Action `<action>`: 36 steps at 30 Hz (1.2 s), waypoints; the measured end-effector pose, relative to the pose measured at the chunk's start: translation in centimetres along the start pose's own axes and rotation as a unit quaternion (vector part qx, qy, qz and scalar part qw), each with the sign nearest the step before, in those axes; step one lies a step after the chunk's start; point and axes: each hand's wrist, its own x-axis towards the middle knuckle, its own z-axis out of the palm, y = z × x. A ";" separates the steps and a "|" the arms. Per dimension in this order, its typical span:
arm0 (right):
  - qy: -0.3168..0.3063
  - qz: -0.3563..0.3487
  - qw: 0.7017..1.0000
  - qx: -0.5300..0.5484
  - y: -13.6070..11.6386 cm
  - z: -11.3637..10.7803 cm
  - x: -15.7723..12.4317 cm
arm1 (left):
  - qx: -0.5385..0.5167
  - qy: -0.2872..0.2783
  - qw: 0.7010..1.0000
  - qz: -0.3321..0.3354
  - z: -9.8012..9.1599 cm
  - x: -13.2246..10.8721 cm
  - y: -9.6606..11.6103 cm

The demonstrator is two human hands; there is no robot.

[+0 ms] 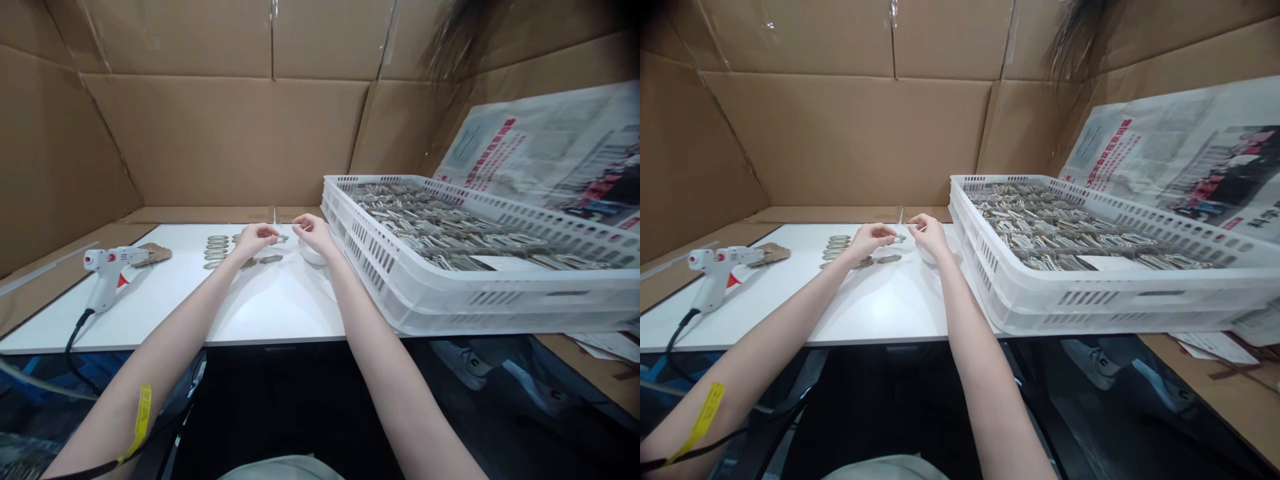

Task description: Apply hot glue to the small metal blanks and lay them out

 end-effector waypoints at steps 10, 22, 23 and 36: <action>-0.083 -0.026 0.995 0.058 0.2 0.5 -0.1 | -0.071 -0.049 0.995 0.040 0.3 -0.4 1.6; -0.119 -0.018 0.990 0.071 -0.7 0.6 -0.6 | -0.137 -0.034 0.988 0.056 0.3 -0.7 2.6; -0.121 -0.019 0.990 0.072 -0.7 0.7 -0.6 | -0.141 -0.029 0.988 0.057 0.4 -0.7 2.6; -0.081 -0.031 0.995 0.049 -1.5 1.5 -0.5 | -0.143 0.086 0.981 0.099 -0.5 -1.3 5.4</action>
